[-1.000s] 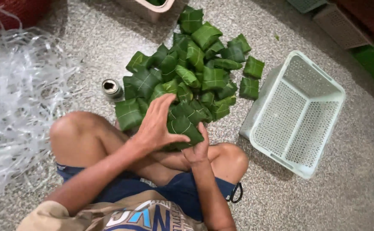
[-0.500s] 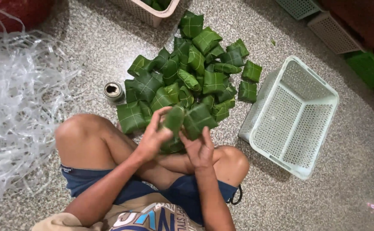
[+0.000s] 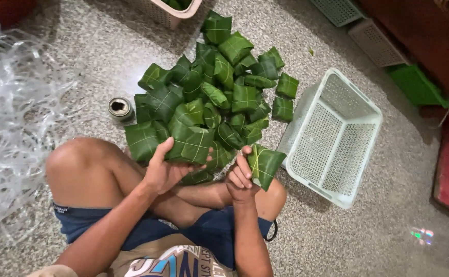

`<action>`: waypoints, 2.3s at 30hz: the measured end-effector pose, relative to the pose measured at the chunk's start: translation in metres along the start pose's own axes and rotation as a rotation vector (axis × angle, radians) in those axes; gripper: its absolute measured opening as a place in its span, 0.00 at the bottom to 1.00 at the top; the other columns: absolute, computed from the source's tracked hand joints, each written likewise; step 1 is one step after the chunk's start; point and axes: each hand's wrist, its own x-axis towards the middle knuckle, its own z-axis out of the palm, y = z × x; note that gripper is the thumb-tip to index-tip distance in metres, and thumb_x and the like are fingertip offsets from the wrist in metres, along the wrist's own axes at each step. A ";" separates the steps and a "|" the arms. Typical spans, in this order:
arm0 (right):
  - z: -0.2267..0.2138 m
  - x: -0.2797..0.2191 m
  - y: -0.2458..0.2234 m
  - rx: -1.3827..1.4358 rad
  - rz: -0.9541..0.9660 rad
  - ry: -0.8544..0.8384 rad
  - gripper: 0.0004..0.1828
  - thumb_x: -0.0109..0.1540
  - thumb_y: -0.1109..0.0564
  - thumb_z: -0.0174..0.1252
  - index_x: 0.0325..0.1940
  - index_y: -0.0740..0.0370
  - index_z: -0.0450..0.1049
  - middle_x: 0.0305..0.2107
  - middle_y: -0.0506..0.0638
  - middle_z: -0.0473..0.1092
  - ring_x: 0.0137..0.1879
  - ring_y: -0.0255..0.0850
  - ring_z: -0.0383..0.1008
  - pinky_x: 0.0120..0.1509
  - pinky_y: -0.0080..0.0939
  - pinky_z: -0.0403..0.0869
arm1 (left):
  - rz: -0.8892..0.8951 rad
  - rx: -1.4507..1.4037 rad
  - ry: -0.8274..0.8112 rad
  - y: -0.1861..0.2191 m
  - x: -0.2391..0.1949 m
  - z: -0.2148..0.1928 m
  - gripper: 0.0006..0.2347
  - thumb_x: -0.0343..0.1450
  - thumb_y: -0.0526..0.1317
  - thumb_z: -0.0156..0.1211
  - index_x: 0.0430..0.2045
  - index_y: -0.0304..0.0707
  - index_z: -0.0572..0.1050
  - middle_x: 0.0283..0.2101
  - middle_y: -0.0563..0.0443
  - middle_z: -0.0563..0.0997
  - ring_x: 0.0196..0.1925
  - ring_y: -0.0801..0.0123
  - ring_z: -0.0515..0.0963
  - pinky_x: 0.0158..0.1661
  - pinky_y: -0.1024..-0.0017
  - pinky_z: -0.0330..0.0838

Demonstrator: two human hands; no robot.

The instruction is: The person wraps and secures food items bundled in large green leaves using plastic strips, then cuts the excess strips with scissors.

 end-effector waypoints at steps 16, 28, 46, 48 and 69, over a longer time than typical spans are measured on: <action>-0.002 -0.023 -0.053 -0.409 0.119 0.098 0.35 0.54 0.48 0.65 0.56 0.62 0.55 0.39 0.62 0.57 0.42 0.63 0.70 0.30 0.50 0.79 | -0.118 0.138 -0.034 -0.002 -0.001 -0.002 0.36 0.70 0.62 0.45 0.65 0.29 0.66 0.59 0.22 0.75 0.54 0.31 0.79 0.55 0.38 0.75; 0.091 0.018 -0.050 -1.877 0.448 -0.017 0.30 0.50 0.58 0.77 0.55 0.61 0.78 0.44 0.58 0.79 0.50 0.50 0.81 0.55 0.50 0.77 | -0.364 0.746 0.132 -0.013 -0.003 0.024 0.48 0.63 0.74 0.55 0.76 0.51 0.49 0.52 0.27 0.79 0.48 0.34 0.82 0.56 0.43 0.75; 0.028 -0.013 0.005 -1.969 0.009 0.428 0.29 0.61 0.53 0.66 0.65 0.64 0.71 0.49 0.56 0.74 0.55 0.42 0.73 0.60 0.46 0.74 | -0.281 1.371 0.055 0.004 -0.025 0.034 0.36 0.73 0.62 0.43 0.70 0.31 0.58 0.65 0.24 0.69 0.69 0.34 0.68 0.67 0.43 0.60; 0.021 -0.019 0.015 -1.998 -0.188 0.480 0.28 0.64 0.48 0.62 0.64 0.65 0.70 0.54 0.56 0.72 0.58 0.42 0.71 0.64 0.45 0.70 | -0.067 1.133 -0.136 0.003 -0.031 0.033 0.36 0.60 0.53 0.73 0.60 0.31 0.70 0.57 0.31 0.78 0.63 0.42 0.75 0.63 0.51 0.70; -0.030 -0.044 0.094 -1.772 0.483 0.696 0.39 0.59 0.59 0.57 0.75 0.56 0.53 0.67 0.60 0.59 0.66 0.50 0.65 0.69 0.46 0.64 | 0.782 1.781 1.305 0.137 -0.234 -0.169 0.07 0.73 0.36 0.59 0.41 0.34 0.78 0.33 0.38 0.83 0.28 0.47 0.82 0.31 0.55 0.74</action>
